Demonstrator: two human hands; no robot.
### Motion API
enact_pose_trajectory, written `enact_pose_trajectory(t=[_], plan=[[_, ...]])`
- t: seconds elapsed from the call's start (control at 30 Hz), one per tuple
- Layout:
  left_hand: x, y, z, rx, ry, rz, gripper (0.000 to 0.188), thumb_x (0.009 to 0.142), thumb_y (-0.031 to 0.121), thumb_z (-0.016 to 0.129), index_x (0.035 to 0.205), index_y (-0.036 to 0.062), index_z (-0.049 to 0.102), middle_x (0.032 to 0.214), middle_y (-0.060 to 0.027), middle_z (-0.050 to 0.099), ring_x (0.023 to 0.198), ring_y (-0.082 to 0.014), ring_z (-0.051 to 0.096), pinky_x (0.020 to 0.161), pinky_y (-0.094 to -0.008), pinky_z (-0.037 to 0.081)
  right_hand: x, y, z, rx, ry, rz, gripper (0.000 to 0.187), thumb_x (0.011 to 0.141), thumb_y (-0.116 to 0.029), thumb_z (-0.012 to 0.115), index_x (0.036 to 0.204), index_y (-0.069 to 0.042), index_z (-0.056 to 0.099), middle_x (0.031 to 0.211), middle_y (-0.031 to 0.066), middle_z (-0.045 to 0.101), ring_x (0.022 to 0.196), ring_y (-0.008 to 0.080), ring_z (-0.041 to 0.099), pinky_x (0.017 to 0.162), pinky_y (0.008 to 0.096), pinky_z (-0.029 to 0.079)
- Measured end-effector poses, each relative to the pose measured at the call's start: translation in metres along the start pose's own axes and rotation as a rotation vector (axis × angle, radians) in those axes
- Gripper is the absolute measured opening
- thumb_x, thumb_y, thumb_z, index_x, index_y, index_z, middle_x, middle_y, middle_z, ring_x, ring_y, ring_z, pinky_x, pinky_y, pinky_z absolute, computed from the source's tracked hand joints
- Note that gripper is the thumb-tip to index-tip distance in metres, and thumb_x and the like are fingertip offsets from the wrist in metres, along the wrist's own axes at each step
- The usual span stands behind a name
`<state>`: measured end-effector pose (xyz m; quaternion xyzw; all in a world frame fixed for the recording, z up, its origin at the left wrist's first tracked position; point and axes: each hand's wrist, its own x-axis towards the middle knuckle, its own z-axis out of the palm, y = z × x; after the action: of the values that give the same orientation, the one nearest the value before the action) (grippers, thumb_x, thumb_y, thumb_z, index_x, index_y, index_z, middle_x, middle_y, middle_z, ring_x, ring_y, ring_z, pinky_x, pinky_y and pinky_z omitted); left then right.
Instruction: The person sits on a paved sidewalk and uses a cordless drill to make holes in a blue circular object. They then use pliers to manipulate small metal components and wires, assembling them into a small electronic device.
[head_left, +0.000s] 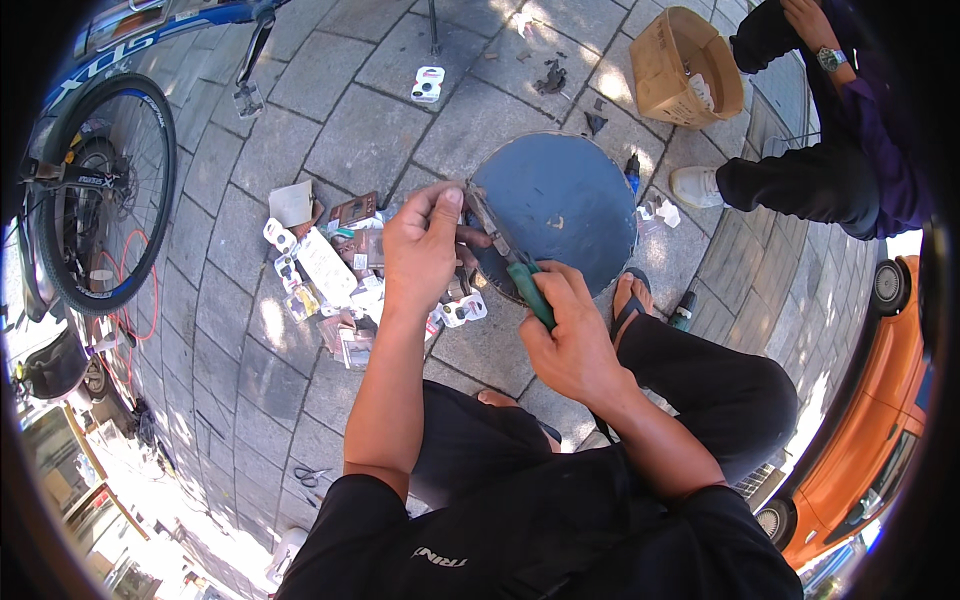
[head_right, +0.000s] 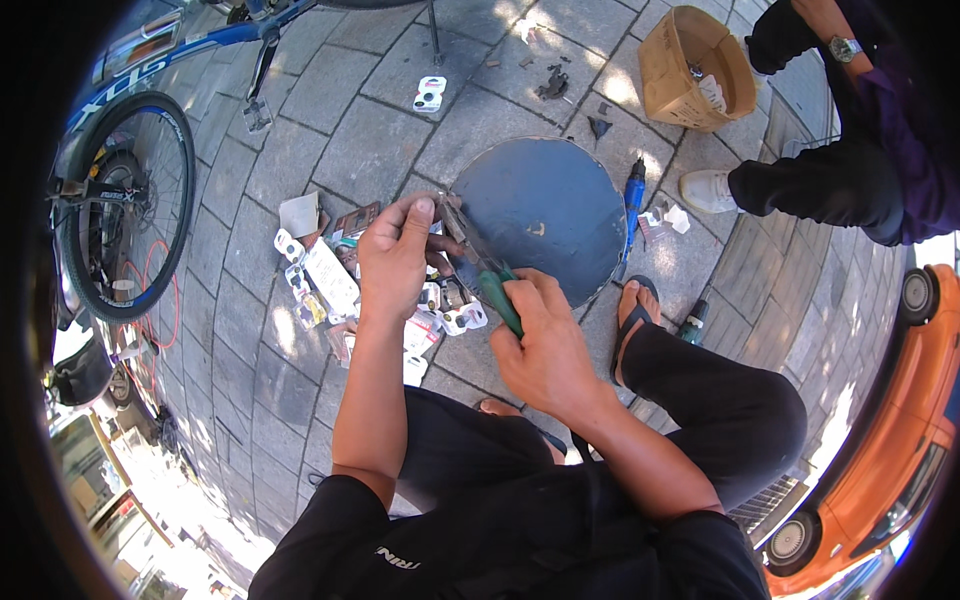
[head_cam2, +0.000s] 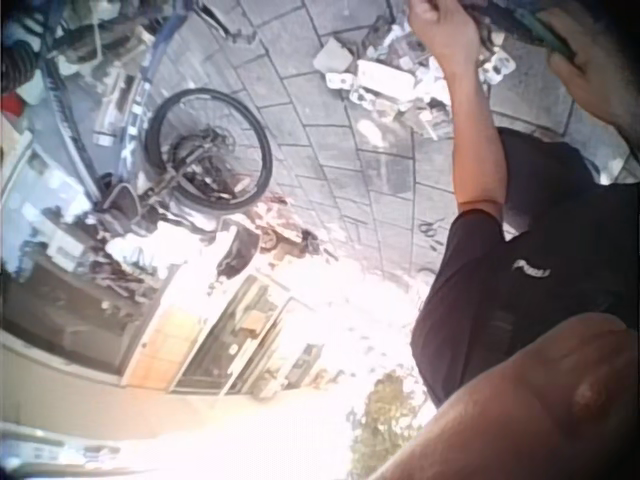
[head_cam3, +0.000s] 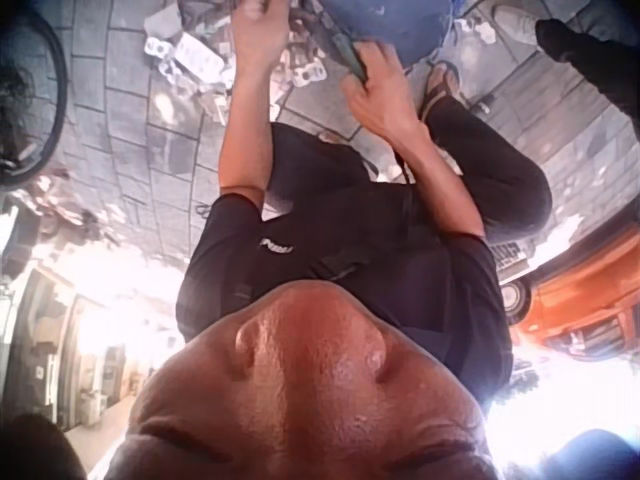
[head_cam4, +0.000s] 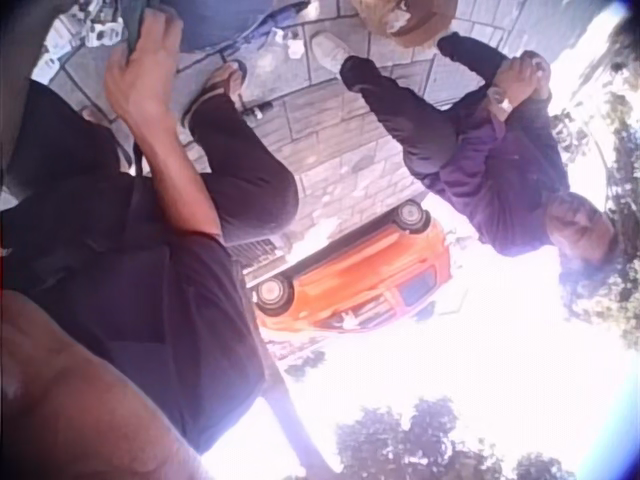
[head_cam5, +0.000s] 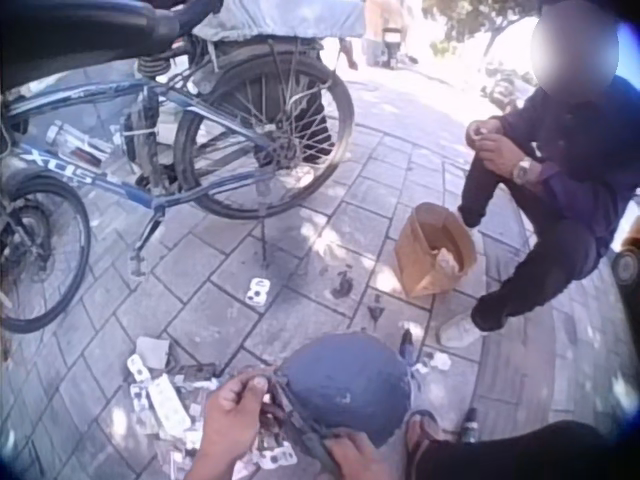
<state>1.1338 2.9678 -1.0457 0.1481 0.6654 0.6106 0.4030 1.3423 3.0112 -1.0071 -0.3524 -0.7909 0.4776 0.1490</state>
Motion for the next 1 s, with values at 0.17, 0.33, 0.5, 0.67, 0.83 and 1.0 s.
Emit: enact_pose_trajectory(t=[0.17, 0.33, 0.5, 0.67, 0.83, 1.0], plan=[[-0.002, -0.001, 0.001, 0.008, -0.014, 0.023, 0.032, 0.115, 0.025, 0.059, 0.124, -0.0044, 0.07, 0.112, -0.0134, 0.079, 0.073, -0.0173, 0.076, 0.054, -0.0274, 0.056, -0.001, 0.005, 0.003, -0.012, 0.0, -0.014, 0.038, 0.09, -0.003, 0.065, 0.127, 0.002, 0.059, 0.135, 0.0305, 0.059, 0.113, 0.053, 0.063, 0.094, 0.0524, 0.055], [-0.004, 0.001, -0.006, -0.037, -0.034, -0.042, 0.031, 0.114, 0.023, 0.061, 0.125, -0.0042, 0.07, 0.11, -0.013, 0.079, 0.073, -0.019, 0.077, 0.053, -0.0272, 0.056, -0.001, 0.008, 0.004, -0.046, 0.002, -0.054, 0.039, 0.089, -0.002, 0.065, 0.127, 0.002, 0.059, 0.134, 0.0305, 0.059, 0.112, 0.0529, 0.064, 0.094, 0.0521, 0.055], [-0.004, 0.002, -0.01, 0.015, -0.039, -0.003, 0.032, 0.113, 0.022, 0.063, 0.129, -0.0047, 0.07, 0.109, -0.0129, 0.078, 0.075, -0.02, 0.078, 0.053, -0.0267, 0.058, -0.001, 0.014, 0.001, -0.093, -0.011, -0.075, 0.04, 0.088, -0.002, 0.066, 0.127, 0.001, 0.06, 0.133, 0.0294, 0.06, 0.108, 0.0515, 0.065, 0.09, 0.052, 0.056], [-0.009, 0.006, -0.007, 0.038, -0.067, 0.005, 0.032, 0.112, 0.022, 0.064, 0.128, -0.0046, 0.07, 0.112, -0.0132, 0.078, 0.076, -0.0195, 0.078, 0.054, -0.0258, 0.058, -0.002, 0.023, 0.002, -0.088, -0.013, -0.074, 0.039, 0.089, -0.003, 0.066, 0.127, -0.001, 0.06, 0.129, 0.0273, 0.062, 0.105, 0.0508, 0.066, 0.087, 0.0518, 0.057], [-0.01, 0.011, -0.003, 0.04, -0.103, -0.007, 0.03, 0.112, 0.021, 0.063, 0.128, -0.0037, 0.069, 0.115, -0.0132, 0.078, 0.076, -0.0186, 0.078, 0.054, -0.0255, 0.058, -0.004, 0.03, 0.003, -0.072, 0.021, -0.085, 0.038, 0.089, -0.004, 0.067, 0.126, -0.002, 0.06, 0.127, 0.0254, 0.063, 0.103, 0.0513, 0.067, 0.085, 0.052, 0.057], [-0.014, 0.012, 0.001, 0.057, -0.107, 0.025, 0.029, 0.112, 0.021, 0.063, 0.125, -0.0032, 0.071, 0.098, -0.0096, 0.076, 0.078, -0.0154, 0.078, 0.056, -0.0258, 0.057, -0.007, 0.036, -0.002, -0.078, -0.004, -0.055, 0.035, 0.09, -0.004, 0.067, 0.125, -0.004, 0.06, 0.12, 0.024, 0.065, 0.099, 0.0508, 0.067, 0.081, 0.0517, 0.057]])
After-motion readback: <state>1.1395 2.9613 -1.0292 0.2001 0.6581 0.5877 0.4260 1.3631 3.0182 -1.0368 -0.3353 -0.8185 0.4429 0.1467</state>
